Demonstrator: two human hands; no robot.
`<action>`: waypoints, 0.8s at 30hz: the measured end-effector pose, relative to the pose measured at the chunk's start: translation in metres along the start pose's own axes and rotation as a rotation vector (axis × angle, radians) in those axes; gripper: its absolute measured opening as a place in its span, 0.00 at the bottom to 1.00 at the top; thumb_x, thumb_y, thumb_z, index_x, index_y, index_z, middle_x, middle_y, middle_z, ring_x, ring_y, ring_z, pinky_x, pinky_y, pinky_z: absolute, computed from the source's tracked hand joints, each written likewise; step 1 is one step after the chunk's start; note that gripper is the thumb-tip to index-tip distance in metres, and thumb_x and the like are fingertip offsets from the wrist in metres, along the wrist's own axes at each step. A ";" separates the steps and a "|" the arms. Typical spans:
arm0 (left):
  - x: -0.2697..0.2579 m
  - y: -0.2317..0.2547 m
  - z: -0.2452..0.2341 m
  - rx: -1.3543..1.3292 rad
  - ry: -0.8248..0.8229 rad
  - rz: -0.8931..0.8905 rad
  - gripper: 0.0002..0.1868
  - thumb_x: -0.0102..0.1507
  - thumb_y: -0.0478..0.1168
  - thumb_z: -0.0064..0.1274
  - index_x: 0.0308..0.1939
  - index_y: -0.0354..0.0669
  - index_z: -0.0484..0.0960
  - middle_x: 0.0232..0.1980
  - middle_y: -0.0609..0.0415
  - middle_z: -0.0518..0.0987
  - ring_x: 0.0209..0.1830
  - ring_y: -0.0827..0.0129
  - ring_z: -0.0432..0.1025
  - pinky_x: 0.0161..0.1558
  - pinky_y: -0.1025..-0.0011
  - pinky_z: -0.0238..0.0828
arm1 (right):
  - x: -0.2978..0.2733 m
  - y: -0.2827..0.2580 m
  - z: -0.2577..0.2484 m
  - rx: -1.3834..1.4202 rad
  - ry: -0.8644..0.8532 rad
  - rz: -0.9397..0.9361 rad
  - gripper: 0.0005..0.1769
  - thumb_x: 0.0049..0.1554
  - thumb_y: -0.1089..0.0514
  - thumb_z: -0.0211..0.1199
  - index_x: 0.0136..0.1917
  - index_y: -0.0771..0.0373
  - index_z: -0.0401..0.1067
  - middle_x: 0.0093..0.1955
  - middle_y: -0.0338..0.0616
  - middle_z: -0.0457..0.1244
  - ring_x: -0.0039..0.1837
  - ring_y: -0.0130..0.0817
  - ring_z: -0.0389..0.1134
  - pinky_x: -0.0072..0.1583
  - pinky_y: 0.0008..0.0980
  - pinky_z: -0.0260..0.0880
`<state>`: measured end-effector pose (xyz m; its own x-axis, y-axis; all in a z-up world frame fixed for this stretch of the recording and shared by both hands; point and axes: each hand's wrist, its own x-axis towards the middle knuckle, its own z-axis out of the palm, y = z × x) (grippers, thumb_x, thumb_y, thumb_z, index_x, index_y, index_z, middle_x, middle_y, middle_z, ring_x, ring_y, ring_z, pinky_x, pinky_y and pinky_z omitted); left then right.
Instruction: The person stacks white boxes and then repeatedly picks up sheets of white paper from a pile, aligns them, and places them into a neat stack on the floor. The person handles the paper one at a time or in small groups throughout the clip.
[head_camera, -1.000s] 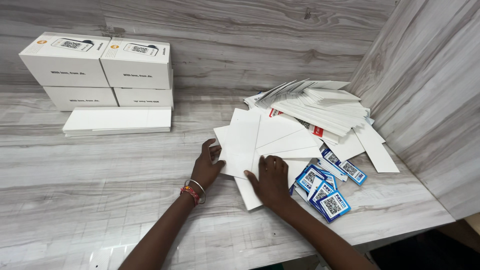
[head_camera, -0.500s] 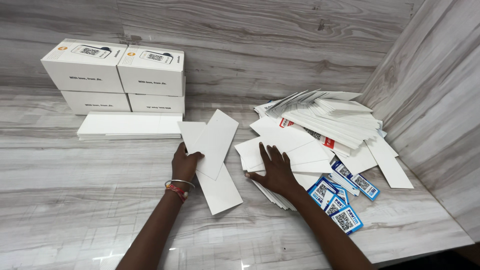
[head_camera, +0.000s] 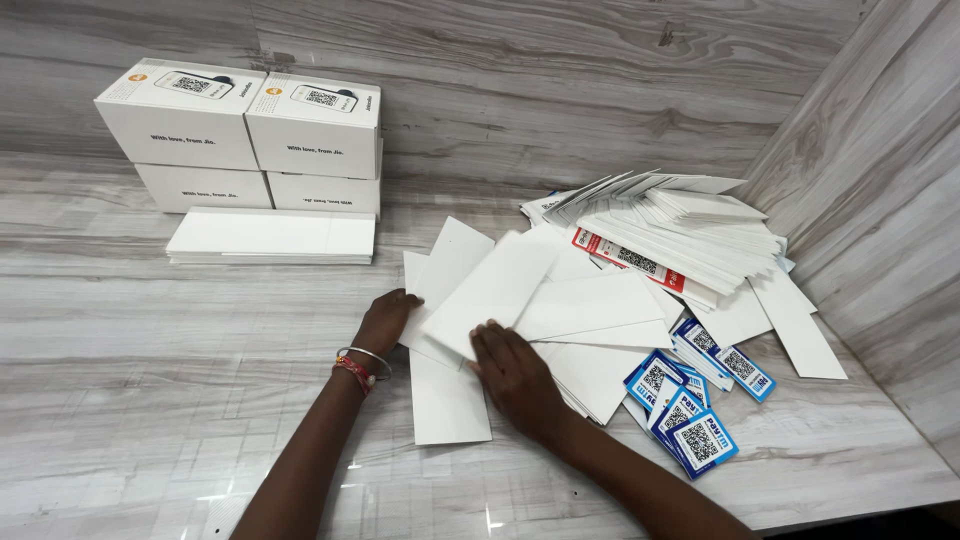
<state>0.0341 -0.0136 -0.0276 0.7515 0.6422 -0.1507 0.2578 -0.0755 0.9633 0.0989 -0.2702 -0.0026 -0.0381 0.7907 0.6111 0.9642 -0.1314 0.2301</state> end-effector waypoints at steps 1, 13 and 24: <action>0.001 -0.001 0.000 -0.026 -0.026 -0.021 0.23 0.64 0.48 0.51 0.51 0.30 0.84 0.44 0.39 0.86 0.40 0.57 0.80 0.47 0.65 0.74 | 0.003 -0.010 -0.004 0.103 -0.026 -0.027 0.24 0.66 0.53 0.58 0.68 0.74 0.68 0.68 0.59 0.63 0.73 0.51 0.64 0.71 0.42 0.65; -0.033 0.042 -0.024 -0.307 0.036 0.136 0.25 0.64 0.41 0.54 0.64 0.35 0.73 0.52 0.44 0.84 0.47 0.64 0.80 0.49 0.67 0.79 | 0.000 0.048 0.009 0.149 -0.123 0.351 0.27 0.66 0.46 0.53 0.70 0.67 0.66 0.71 0.54 0.61 0.75 0.48 0.58 0.72 0.49 0.54; -0.095 0.093 0.001 -0.217 -0.038 0.663 0.25 0.68 0.47 0.53 0.65 0.41 0.68 0.59 0.45 0.80 0.62 0.62 0.76 0.57 0.66 0.78 | 0.006 0.012 -0.004 0.607 0.033 0.573 0.44 0.64 0.54 0.59 0.84 0.59 0.39 0.64 0.55 0.65 0.66 0.45 0.68 0.66 0.45 0.67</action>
<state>-0.0125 -0.0822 0.0757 0.7302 0.4857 0.4806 -0.3871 -0.2856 0.8767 0.1091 -0.2694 0.0076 0.5025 0.6805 0.5332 0.8101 -0.1551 -0.5654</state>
